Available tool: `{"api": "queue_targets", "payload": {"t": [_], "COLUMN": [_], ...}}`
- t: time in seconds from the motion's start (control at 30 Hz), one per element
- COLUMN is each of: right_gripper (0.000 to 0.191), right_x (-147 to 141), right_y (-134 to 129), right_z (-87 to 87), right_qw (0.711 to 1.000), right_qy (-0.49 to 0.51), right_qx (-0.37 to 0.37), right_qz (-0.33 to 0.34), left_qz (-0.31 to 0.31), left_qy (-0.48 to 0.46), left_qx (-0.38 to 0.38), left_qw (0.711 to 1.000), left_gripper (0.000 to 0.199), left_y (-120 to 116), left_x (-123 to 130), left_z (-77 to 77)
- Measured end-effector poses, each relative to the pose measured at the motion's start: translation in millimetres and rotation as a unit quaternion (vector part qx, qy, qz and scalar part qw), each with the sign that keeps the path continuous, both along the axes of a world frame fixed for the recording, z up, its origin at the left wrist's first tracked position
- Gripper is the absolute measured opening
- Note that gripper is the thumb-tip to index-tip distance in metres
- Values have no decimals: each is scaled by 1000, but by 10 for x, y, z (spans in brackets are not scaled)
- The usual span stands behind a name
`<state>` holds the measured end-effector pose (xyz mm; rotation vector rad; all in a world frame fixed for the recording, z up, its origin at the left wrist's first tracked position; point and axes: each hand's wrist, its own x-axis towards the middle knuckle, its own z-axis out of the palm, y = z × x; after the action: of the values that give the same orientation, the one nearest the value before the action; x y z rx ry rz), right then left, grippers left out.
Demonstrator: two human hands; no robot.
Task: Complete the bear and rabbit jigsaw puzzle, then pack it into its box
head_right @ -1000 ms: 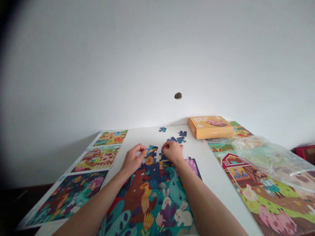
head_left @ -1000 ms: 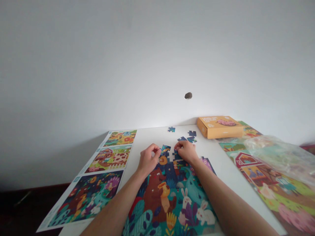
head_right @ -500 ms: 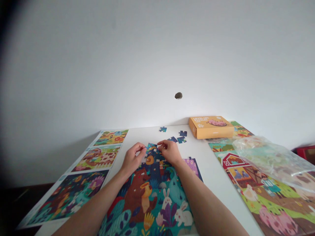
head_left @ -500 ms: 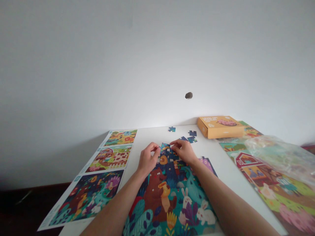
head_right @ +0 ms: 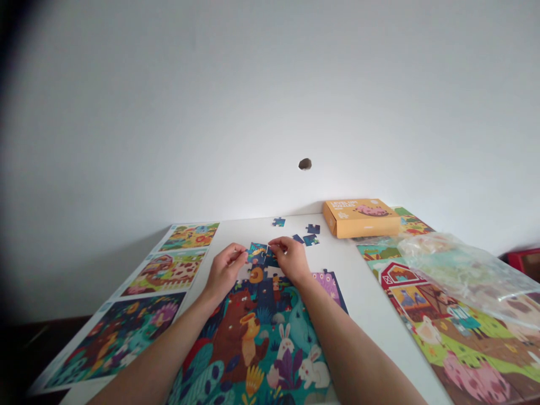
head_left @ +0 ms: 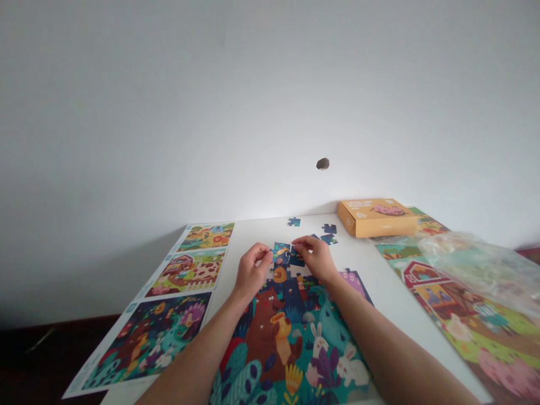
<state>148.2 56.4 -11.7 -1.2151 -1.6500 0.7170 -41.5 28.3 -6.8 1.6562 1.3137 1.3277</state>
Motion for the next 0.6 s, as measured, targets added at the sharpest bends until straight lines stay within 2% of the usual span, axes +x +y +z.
{"api": "queue_targets", "payload": {"t": [0.27, 0.43, 0.6], "right_gripper": [23, 22, 19], "right_x": [-18, -28, -52], "right_y": [25, -13, -74], "right_z": [-73, -13, 76], "right_qw": [1000, 999, 998], "right_qy": [10, 18, 1], "right_qx": [-5, -4, 11], "right_qz": [15, 38, 68], "left_qz": [-5, -16, -57], "left_qy": [0, 4, 43], "left_qx": [-3, -21, -19], "left_qw": [1000, 1000, 997], "left_gripper": [18, 20, 25], "left_y": [-7, -18, -33], "left_x": [-4, 3, 26], "left_z": [20, 37, 46]}}
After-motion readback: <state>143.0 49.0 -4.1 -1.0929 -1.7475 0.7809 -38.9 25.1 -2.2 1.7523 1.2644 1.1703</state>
